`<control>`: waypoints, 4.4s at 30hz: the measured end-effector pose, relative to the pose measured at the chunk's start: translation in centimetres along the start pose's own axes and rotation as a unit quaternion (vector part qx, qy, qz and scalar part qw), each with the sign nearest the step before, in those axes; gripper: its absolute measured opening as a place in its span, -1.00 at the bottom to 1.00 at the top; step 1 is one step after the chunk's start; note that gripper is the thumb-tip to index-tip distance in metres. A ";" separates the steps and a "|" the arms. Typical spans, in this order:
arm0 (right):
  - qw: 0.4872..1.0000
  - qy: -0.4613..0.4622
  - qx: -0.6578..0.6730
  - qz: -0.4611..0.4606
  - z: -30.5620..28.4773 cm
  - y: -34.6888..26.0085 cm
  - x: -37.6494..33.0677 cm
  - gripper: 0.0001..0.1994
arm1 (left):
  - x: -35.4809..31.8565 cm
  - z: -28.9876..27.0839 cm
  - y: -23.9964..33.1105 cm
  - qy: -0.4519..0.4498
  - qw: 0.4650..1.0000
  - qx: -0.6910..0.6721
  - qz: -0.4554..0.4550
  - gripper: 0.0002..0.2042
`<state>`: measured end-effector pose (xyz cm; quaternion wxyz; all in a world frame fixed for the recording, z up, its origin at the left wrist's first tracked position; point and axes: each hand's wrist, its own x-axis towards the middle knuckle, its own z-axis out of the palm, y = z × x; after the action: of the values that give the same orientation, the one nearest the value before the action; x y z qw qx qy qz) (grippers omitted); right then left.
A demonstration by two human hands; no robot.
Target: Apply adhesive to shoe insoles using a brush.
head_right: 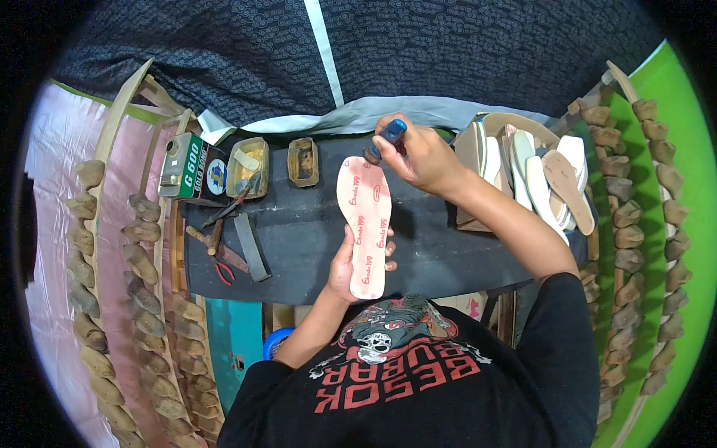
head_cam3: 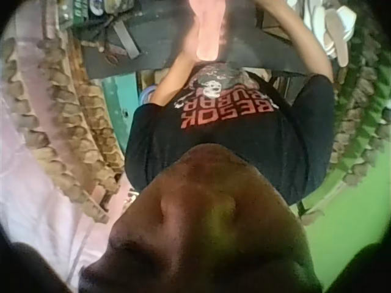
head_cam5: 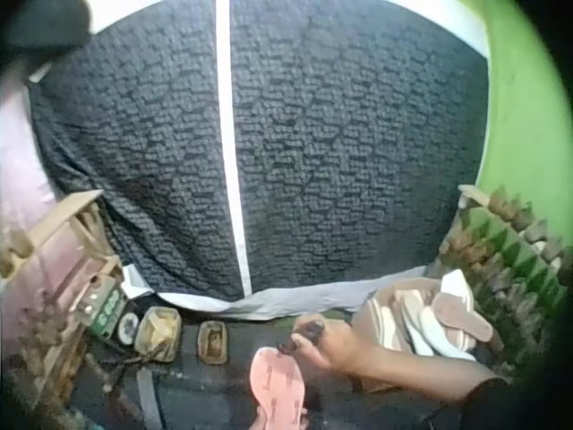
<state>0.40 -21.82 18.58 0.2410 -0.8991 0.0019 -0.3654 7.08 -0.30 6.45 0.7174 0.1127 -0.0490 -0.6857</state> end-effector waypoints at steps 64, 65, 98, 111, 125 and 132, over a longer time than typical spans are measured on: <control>0.697 -0.273 0.528 0.401 12.9 -7.9 -18.6 -0.58 | -11.9 -4.0 -10.3 0.350 0.857 0.287 0.247 -0.25; 0.712 -0.262 0.514 0.400 13.2 -8.1 -18.1 -0.58 | -12.8 -4.2 -10.6 0.353 0.850 0.317 0.230 -0.25; 0.486 -0.764 0.307 0.293 45.7 -37.0 -47.7 -0.72 | -52.4 -28.8 -32.4 0.675 0.660 0.006 0.330 -0.29; 0.423 -0.812 0.249 0.315 50.2 -37.6 -55.6 -0.65 | -64.0 -40.3 -34.5 0.788 0.565 -0.003 0.243 -0.25; 0.563 -0.704 0.165 0.400 47.0 -26.4 -47.1 -0.59 | -63.3 -43.0 -34.8 0.800 0.548 0.219 0.109 -0.36; 0.600 -0.652 0.206 0.414 45.2 -26.1 -46.3 -0.71 | -61.0 -43.7 -35.9 0.728 0.632 0.264 0.023 -0.40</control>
<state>-8.28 29.10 -28.32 0.4825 -0.7278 0.1411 0.4664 -21.35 63.25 -38.97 0.4747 0.7591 0.3079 -0.3219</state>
